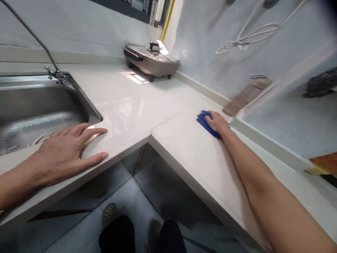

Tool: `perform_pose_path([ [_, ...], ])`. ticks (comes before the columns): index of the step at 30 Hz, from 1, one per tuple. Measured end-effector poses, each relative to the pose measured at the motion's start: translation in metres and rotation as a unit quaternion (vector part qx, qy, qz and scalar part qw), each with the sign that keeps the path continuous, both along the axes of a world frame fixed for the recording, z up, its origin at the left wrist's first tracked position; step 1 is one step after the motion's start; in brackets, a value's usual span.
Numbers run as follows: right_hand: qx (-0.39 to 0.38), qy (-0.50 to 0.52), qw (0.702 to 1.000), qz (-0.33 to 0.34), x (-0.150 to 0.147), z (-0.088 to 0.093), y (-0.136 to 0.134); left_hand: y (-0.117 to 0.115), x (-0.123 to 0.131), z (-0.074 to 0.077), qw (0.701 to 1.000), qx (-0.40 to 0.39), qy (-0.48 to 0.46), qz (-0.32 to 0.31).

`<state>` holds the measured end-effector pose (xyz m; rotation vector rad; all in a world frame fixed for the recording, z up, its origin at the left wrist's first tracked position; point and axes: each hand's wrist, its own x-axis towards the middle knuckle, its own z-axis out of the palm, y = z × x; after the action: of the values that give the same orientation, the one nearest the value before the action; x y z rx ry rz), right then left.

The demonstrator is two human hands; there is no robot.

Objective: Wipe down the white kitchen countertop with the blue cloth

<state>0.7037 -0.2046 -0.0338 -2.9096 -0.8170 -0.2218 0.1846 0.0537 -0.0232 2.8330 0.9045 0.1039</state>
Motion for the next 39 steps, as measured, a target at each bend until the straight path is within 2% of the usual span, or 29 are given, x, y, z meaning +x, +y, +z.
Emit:
perform_pose_path([
  [5, 0.013, 0.023, 0.992, -0.120, 0.008, 0.004, 0.027, -0.007, 0.000, 0.002, 1.000, -0.015, -0.007, -0.009],
  [8, 0.020, 0.023, 0.989, -0.143, -0.006, 0.006, 0.061, -0.011, 0.000, 0.003, 0.999, -0.012, -0.019, -0.024],
  [12, 0.022, 0.024, 0.995, -0.099, -0.048, 0.005, 0.130, -0.013, -0.003, 0.002, 0.999, -0.003, -0.019, -0.031],
  [16, 0.028, 0.014, 0.999, -0.018, -0.115, 0.009, 0.196, -0.014, -0.004, 0.003, 0.999, -0.003, -0.020, -0.032],
  [18, 0.026, 0.017, 0.999, 0.034, -0.152, 0.012, 0.216, -0.014, -0.004, 0.004, 0.999, -0.003, -0.021, -0.034],
  [21, 0.022, 0.024, 0.994, 0.108, -0.203, 0.015, 0.227, -0.013, -0.004, 0.005, 0.999, -0.008, -0.018, -0.031],
  [26, 0.033, 0.033, 0.975, 0.219, -0.266, 0.017, 0.204, -0.015, -0.009, 0.005, 0.998, -0.004, -0.061, -0.036],
  [30, 0.089, 0.099, 0.943, 0.303, -0.277, 0.024, 0.163, -0.015, -0.012, 0.006, 0.993, 0.006, -0.095, -0.068],
  [33, 0.177, 0.104, 0.928, 0.311, -0.262, 0.029, 0.109, -0.013, -0.014, 0.006, 0.993, -0.002, -0.091, -0.076],
  [35, 0.191, 0.073, 0.931, 0.304, -0.250, 0.026, 0.061, -0.011, -0.014, 0.007, 0.994, -0.005, -0.083, -0.067],
  [39, 0.059, 0.045, 0.939, 0.337, -0.243, 0.002, -0.042, -0.008, -0.004, 0.013, 0.997, -0.013, -0.056, -0.056],
])
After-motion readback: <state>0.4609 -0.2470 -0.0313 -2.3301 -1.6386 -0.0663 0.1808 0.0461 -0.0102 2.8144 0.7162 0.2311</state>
